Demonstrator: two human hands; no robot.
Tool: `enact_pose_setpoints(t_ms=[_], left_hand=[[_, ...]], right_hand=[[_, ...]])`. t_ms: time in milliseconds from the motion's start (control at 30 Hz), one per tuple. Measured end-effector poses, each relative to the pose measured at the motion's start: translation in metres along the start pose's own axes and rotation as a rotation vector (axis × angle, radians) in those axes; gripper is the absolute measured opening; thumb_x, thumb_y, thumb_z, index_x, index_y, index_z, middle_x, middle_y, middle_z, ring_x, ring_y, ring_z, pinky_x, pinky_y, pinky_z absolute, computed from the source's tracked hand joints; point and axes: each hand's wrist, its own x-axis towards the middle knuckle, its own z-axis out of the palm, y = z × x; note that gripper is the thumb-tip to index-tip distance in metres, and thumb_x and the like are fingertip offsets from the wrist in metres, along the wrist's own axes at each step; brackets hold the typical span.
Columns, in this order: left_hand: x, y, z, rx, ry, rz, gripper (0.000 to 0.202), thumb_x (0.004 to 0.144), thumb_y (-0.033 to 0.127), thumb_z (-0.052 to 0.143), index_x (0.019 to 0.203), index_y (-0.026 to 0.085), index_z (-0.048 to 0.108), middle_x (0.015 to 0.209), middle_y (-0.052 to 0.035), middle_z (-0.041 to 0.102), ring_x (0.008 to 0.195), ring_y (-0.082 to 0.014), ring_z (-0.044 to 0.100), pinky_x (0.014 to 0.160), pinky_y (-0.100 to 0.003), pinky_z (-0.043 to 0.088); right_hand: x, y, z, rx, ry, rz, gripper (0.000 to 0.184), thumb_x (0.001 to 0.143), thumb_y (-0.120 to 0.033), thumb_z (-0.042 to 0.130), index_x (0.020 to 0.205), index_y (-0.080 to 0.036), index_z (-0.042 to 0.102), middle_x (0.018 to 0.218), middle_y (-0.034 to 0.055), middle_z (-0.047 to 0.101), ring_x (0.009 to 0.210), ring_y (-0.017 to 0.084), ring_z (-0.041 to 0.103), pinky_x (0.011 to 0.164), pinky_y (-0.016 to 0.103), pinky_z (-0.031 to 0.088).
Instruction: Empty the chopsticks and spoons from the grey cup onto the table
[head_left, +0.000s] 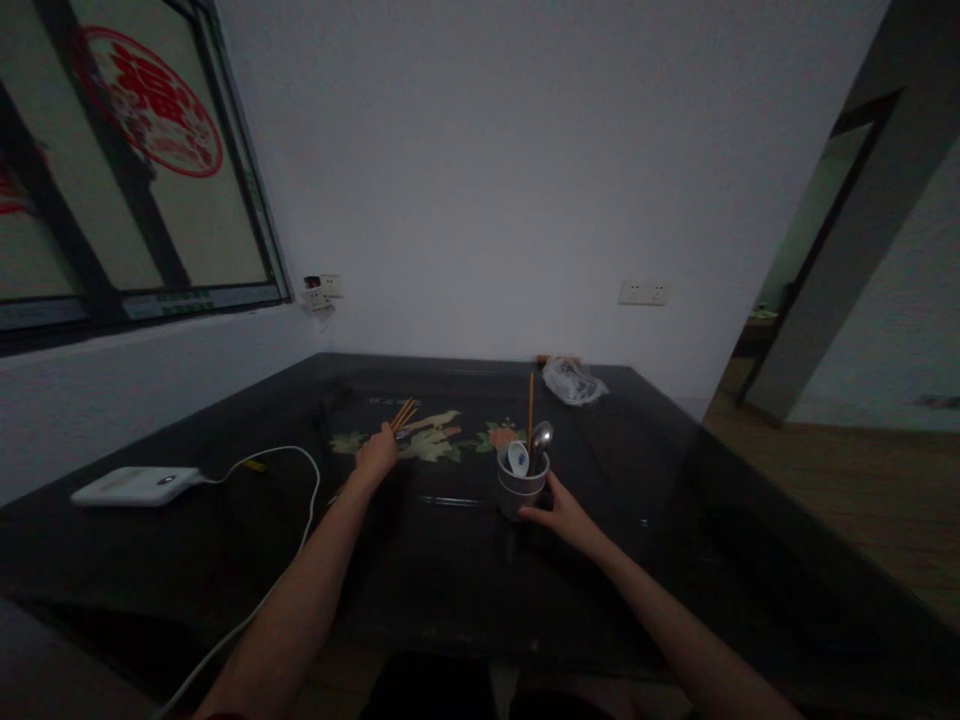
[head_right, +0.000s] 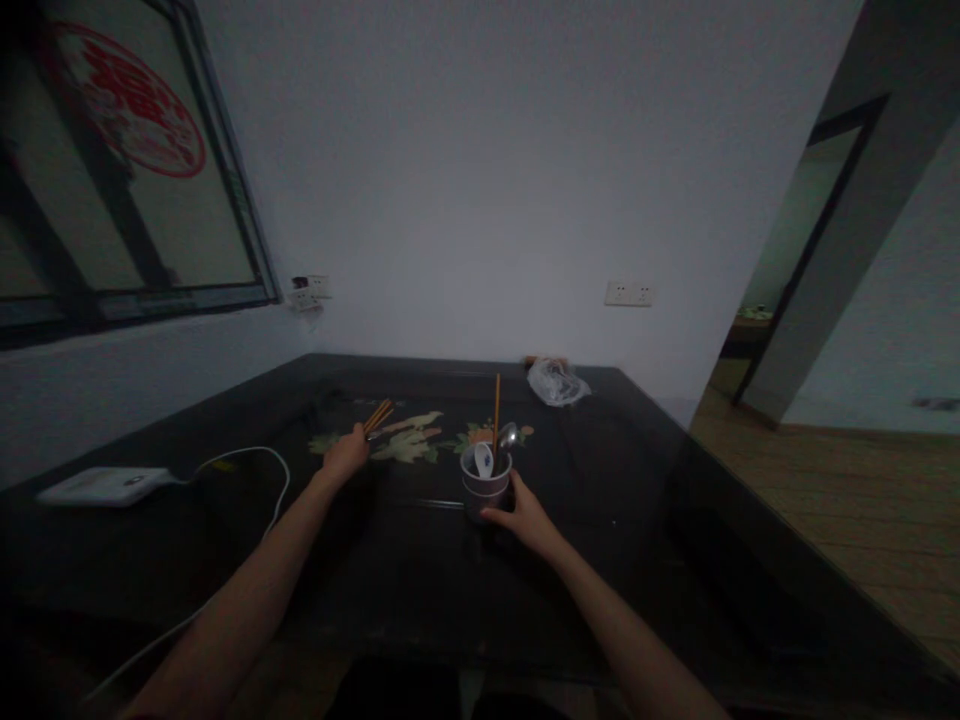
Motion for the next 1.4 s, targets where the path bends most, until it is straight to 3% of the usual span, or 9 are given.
enact_pose_setpoints(t_ms=[200, 400, 800, 1033, 1200, 1400], left_hand=[[-0.002, 0.001, 0.019, 0.056, -0.015, -0.021, 0.034, 0.090, 0.023, 0.029, 0.121, 0.014, 0.039, 0.115, -0.0221, 0.057, 0.104, -0.0307, 0.060, 0.082, -0.039, 0.046], [-0.002, 0.001, 0.024, 0.083, 0.020, 0.006, 0.047, 0.089, 0.036, 0.040, 0.132, 0.019, 0.030, 0.119, -0.0206, 0.053, 0.105, -0.0314, 0.058, 0.083, -0.041, 0.046], [-0.003, 0.003, 0.024, 0.125, 0.081, 0.072, 0.050, 0.083, 0.054, 0.048, 0.119, 0.019, 0.049, 0.117, -0.0179, 0.056, 0.110, -0.0319, 0.054, 0.085, -0.042, 0.046], [0.005, -0.007, 0.020, 0.035, -0.001, 0.083, 0.064, 0.075, 0.059, 0.055, 0.127, 0.024, 0.048, 0.120, -0.0155, 0.057, 0.109, -0.0307, 0.056, 0.083, -0.035, 0.046], [0.009, -0.015, 0.014, -0.012, -0.046, 0.118, 0.054, 0.073, 0.055, 0.059, 0.117, 0.023, 0.057, 0.112, -0.0120, 0.063, 0.101, -0.0268, 0.060, 0.077, -0.029, 0.047], [0.007, -0.012, 0.014, -0.003, 0.003, 0.141, 0.039, 0.073, 0.044, 0.063, 0.105, 0.021, 0.060, 0.107, -0.0102, 0.064, 0.098, -0.0241, 0.061, 0.075, -0.027, 0.046]], right_hand=[[0.000, -0.003, -0.002, -0.029, -0.004, -0.004, 0.078, 0.064, -0.031, 0.077, 0.131, -0.021, 0.040, 0.135, 0.0110, 0.048, 0.125, 0.026, 0.045, 0.108, 0.044, 0.032], [0.000, -0.002, -0.001, 0.013, -0.017, 0.009, 0.080, 0.064, -0.031, 0.077, 0.133, -0.022, 0.037, 0.136, 0.0111, 0.048, 0.125, 0.026, 0.046, 0.107, 0.044, 0.033], [0.000, -0.001, -0.002, -0.029, 0.005, 0.002, 0.076, 0.063, -0.030, 0.078, 0.129, -0.022, 0.041, 0.133, 0.0114, 0.051, 0.123, 0.027, 0.048, 0.107, 0.046, 0.033], [0.000, -0.001, -0.001, 0.016, -0.016, 0.016, 0.072, 0.064, -0.030, 0.077, 0.126, -0.021, 0.043, 0.132, 0.0114, 0.051, 0.122, 0.026, 0.049, 0.106, 0.045, 0.035], [0.000, -0.001, -0.002, 0.013, -0.016, 0.012, 0.076, 0.064, -0.030, 0.077, 0.130, -0.022, 0.040, 0.133, 0.0110, 0.051, 0.122, 0.026, 0.049, 0.106, 0.045, 0.035], [0.000, 0.000, -0.002, 0.008, -0.013, 0.021, 0.080, 0.064, -0.030, 0.078, 0.132, -0.020, 0.037, 0.134, 0.0124, 0.049, 0.122, 0.026, 0.048, 0.106, 0.044, 0.035]])
